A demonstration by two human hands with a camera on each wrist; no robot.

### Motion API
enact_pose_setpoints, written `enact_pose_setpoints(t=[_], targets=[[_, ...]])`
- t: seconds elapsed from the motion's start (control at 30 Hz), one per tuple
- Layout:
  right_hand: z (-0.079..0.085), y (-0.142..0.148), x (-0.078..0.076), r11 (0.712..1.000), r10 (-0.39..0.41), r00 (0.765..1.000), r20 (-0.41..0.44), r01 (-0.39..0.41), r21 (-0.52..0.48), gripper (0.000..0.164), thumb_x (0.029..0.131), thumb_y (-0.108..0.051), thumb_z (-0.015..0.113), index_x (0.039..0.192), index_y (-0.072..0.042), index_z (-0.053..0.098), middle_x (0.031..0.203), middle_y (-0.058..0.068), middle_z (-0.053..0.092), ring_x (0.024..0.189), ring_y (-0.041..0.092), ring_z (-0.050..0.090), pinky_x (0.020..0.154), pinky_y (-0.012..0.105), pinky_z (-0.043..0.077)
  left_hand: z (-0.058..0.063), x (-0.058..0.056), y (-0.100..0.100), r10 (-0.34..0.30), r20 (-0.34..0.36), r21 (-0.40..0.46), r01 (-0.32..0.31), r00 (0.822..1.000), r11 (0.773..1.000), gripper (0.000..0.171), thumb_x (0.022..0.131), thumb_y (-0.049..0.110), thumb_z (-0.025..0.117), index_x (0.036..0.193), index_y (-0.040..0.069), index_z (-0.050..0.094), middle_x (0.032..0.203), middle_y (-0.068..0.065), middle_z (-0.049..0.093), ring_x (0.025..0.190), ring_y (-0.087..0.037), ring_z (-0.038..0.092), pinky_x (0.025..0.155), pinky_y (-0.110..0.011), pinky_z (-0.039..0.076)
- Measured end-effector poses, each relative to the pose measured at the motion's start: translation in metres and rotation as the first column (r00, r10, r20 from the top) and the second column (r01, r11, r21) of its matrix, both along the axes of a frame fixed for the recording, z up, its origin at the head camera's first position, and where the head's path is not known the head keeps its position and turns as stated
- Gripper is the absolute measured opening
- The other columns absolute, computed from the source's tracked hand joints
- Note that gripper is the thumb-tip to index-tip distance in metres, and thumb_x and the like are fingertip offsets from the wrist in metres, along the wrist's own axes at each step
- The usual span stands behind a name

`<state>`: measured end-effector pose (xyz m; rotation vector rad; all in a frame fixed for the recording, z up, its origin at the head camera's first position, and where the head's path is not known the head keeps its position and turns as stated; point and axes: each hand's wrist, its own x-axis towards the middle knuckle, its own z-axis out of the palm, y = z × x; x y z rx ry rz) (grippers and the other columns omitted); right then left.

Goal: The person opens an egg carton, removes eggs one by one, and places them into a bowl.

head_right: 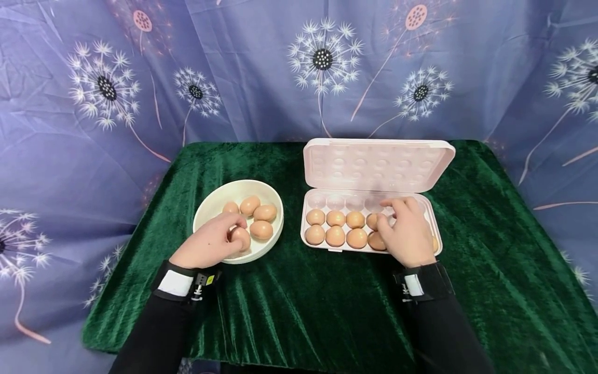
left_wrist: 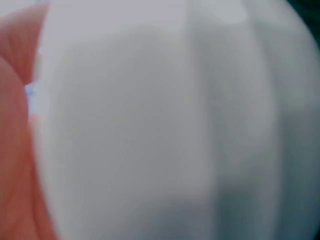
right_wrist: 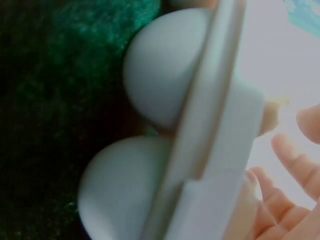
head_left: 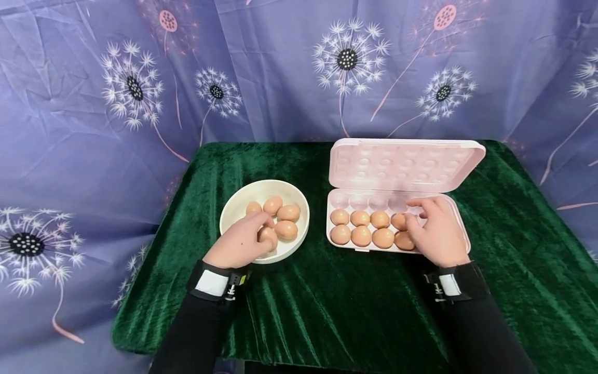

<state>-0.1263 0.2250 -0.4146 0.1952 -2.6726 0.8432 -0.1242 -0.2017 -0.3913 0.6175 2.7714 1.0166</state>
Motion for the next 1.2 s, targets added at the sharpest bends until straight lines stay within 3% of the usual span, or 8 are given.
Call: enact_pose_setpoints(t=[0.2,0.37,0.5,0.57,0.73,0.83,1.0,1.2], targets=[[0.007,-0.005,0.000,1.000,0.002,0.998,-0.061,-0.003,-0.014,0.030,0.094,-0.016,0.059,0.120,-0.004,0.069,0.113,0.020,0.059,0.099,0.035,0.051,0.082,0.049,0.037,0.009,0.009,0.003,0.069,-0.080,0.144,-0.057,0.994,0.988,0.023,0.099,0.041,0.064,0.102,0.021,0.055,0.083,0.003,0.052,0.073,-0.013,0.054,0.068,-0.032,0.046],[0.014,-0.014,0.006,0.995,0.072,0.988,-0.135,-0.081,-0.063,0.031,0.091,-0.012,0.063,0.121,-0.006,0.069,0.110,0.016,0.061,0.092,0.029,0.054,0.076,0.040,0.040,0.014,0.019,0.019,0.066,-0.113,0.238,-0.037,0.991,0.970,0.023,0.097,0.035,0.069,0.111,0.020,0.059,0.089,0.005,0.056,0.072,-0.012,0.055,0.066,-0.031,0.047],[0.023,-0.036,0.018,0.975,0.199,0.968,-0.156,-0.211,-0.070,0.036,0.088,-0.010,0.066,0.124,-0.009,0.065,0.112,0.007,0.059,0.093,0.021,0.055,0.074,0.032,0.042,0.014,0.025,0.036,0.049,-0.091,0.347,-0.014,0.995,0.938,0.023,0.095,0.026,0.073,0.114,0.019,0.061,0.095,0.006,0.061,0.072,-0.012,0.058,0.067,-0.030,0.050],[0.027,-0.051,0.025,0.950,0.295,0.940,-0.171,-0.307,-0.052,0.041,0.086,-0.012,0.069,0.127,-0.011,0.064,0.114,0.002,0.058,0.094,0.017,0.054,0.074,0.029,0.043,0.014,0.027,0.045,0.021,-0.098,0.390,0.018,0.995,0.921,0.024,0.094,0.022,0.074,0.113,0.017,0.060,0.092,0.004,0.060,0.070,-0.012,0.056,0.065,-0.029,0.049],[0.028,-0.091,0.043,0.846,0.520,0.834,-0.184,-0.532,-0.021,0.052,0.087,-0.024,0.076,0.134,-0.013,0.058,0.124,-0.001,0.057,0.098,0.014,0.056,0.082,0.030,0.048,0.013,0.031,0.066,-0.095,-0.040,0.481,0.103,0.995,0.871,0.025,0.093,0.019,0.074,0.112,0.013,0.060,0.086,0.002,0.063,0.065,-0.014,0.061,0.059,-0.030,0.051],[0.024,-0.107,0.051,0.811,0.573,0.806,-0.150,-0.584,-0.036,0.058,0.089,-0.031,0.077,0.139,-0.016,0.054,0.127,-0.001,0.057,0.097,0.012,0.057,0.082,0.030,0.050,0.013,0.031,0.076,-0.156,-0.009,0.507,0.139,0.988,0.851,0.022,0.094,0.020,0.073,0.111,0.013,0.061,0.085,0.002,0.064,0.065,-0.014,0.064,0.059,-0.032,0.054],[0.018,-0.118,0.058,0.805,0.570,0.812,-0.130,-0.583,-0.112,0.068,0.086,-0.031,0.081,0.143,-0.013,0.048,0.133,0.000,0.055,0.101,0.014,0.055,0.080,0.033,0.052,0.014,0.030,0.085,-0.162,-0.086,0.462,0.183,0.983,0.868,0.020,0.092,0.023,0.076,0.102,0.016,0.061,0.087,0.006,0.061,0.067,-0.011,0.057,0.062,-0.029,0.052],[0.016,-0.122,0.059,0.794,0.566,0.808,-0.165,-0.588,-0.152,0.059,0.086,-0.028,0.081,0.135,-0.013,0.052,0.128,-0.002,0.055,0.108,0.012,0.054,0.086,0.024,0.048,0.014,0.032,0.090,-0.140,-0.107,0.415,0.172,0.984,0.894,0.017,0.093,0.027,0.076,0.098,0.019,0.061,0.079,0.010,0.062,0.067,-0.008,0.056,0.061,-0.028,0.050]])
